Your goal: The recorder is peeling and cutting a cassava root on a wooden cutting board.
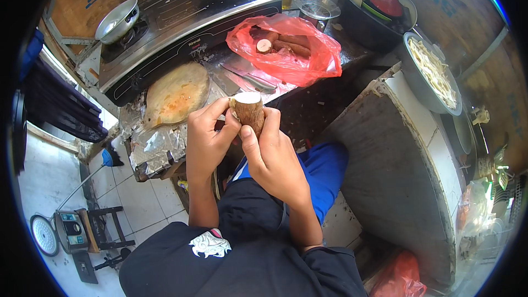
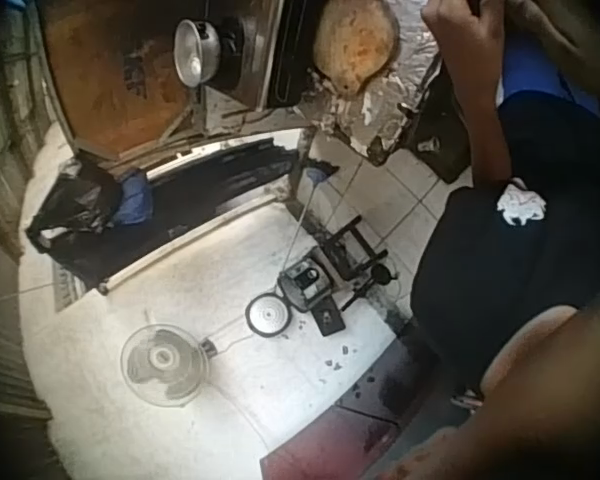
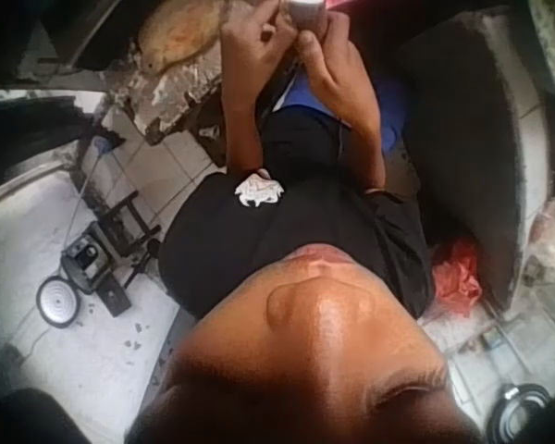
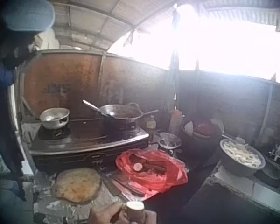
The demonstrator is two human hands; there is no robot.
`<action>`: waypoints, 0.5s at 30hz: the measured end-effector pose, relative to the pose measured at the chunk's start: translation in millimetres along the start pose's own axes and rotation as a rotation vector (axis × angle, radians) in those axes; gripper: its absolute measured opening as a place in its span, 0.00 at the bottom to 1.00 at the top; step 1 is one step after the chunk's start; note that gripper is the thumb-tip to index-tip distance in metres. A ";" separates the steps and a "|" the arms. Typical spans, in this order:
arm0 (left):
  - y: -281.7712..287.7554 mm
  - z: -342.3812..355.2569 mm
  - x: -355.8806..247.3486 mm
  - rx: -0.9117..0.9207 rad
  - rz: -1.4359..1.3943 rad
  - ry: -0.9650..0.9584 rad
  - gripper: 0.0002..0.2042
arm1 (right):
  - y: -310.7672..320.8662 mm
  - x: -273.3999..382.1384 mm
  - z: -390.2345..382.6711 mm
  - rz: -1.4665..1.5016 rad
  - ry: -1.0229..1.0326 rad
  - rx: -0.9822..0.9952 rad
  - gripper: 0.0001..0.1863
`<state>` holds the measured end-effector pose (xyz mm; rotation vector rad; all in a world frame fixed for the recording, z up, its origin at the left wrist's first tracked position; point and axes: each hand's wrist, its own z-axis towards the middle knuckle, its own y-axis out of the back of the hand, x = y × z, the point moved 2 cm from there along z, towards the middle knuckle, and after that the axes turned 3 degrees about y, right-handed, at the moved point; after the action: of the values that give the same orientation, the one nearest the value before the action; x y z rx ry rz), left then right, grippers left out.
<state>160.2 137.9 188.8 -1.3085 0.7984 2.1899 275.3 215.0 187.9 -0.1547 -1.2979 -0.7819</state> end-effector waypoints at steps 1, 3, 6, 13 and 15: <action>-0.5 1.2 2.2 -0.010 0.034 -0.045 0.10 | -0.8 0.6 0.4 -0.010 0.011 -0.016 0.17; -1.1 1.6 6.1 -0.020 0.067 -0.089 0.09 | -2.8 -3.8 1.5 0.036 -0.001 -0.023 0.17; -1.6 2.2 8.9 0.010 -0.032 -0.084 0.12 | -2.0 -6.1 2.5 0.117 -0.007 -0.027 0.16; 2.8 -1.4 4.6 0.105 -0.120 0.038 0.13 | -0.7 0.8 1.8 0.070 0.027 -0.019 0.16; 3.1 -2.6 1.1 0.100 -0.087 0.052 0.13 | -2.4 3.0 0.9 0.057 0.028 -0.010 0.16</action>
<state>159.4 134.0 187.5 -1.3297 0.8430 2.0297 273.3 212.5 190.1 -0.1874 -1.2576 -0.7400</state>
